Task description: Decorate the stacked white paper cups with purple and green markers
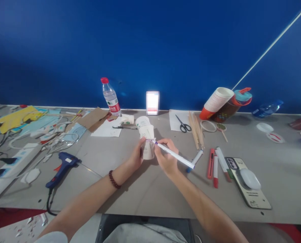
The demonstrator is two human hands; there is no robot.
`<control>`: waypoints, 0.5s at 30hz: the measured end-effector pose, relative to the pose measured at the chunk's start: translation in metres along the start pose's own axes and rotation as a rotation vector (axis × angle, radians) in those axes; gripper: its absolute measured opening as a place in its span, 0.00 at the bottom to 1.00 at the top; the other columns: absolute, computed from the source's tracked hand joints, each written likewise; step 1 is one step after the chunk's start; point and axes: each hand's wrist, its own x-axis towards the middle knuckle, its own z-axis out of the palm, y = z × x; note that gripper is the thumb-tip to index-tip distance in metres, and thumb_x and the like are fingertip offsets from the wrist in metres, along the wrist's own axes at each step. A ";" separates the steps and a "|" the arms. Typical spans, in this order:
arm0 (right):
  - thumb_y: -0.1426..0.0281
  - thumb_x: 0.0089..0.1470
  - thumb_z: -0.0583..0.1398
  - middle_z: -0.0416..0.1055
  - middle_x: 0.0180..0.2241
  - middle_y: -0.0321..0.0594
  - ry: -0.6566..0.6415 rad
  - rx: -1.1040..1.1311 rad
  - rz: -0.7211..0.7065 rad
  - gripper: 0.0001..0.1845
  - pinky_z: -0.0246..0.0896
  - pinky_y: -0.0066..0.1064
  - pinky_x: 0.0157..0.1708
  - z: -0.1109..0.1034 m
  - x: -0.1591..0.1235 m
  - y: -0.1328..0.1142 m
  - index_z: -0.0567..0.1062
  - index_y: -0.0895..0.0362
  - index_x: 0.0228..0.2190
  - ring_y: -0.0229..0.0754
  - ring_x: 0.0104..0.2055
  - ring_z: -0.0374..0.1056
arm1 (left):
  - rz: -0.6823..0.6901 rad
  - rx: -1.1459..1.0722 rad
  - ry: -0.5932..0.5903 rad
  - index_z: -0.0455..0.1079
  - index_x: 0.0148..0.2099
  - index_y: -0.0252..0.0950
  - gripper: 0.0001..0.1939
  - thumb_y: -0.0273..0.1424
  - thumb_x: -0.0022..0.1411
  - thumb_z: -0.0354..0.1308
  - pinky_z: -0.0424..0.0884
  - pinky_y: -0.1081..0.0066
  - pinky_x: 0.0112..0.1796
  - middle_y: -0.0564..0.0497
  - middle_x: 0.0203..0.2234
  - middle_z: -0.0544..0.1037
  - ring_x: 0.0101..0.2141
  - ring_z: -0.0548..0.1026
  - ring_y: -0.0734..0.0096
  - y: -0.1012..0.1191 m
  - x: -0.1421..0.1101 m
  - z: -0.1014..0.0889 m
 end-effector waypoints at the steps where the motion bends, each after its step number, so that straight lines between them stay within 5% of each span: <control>1: 0.70 0.52 0.61 0.71 0.25 0.34 -0.001 0.000 -0.002 0.02 0.65 0.31 0.28 0.000 0.000 0.000 0.72 0.54 0.30 0.38 0.25 0.68 | 0.001 0.002 0.004 0.76 0.37 0.32 0.23 0.47 0.48 0.68 0.71 0.70 0.34 0.47 0.31 0.80 0.31 0.77 0.67 0.000 0.000 0.000; 15: 0.70 0.53 0.61 0.71 0.26 0.34 -0.032 0.051 0.014 0.03 0.66 0.31 0.29 0.003 0.001 -0.004 0.70 0.54 0.31 0.38 0.26 0.68 | -0.001 -0.011 0.032 0.76 0.38 0.31 0.21 0.44 0.49 0.68 0.70 0.71 0.34 0.47 0.31 0.80 0.31 0.77 0.68 0.003 -0.001 -0.001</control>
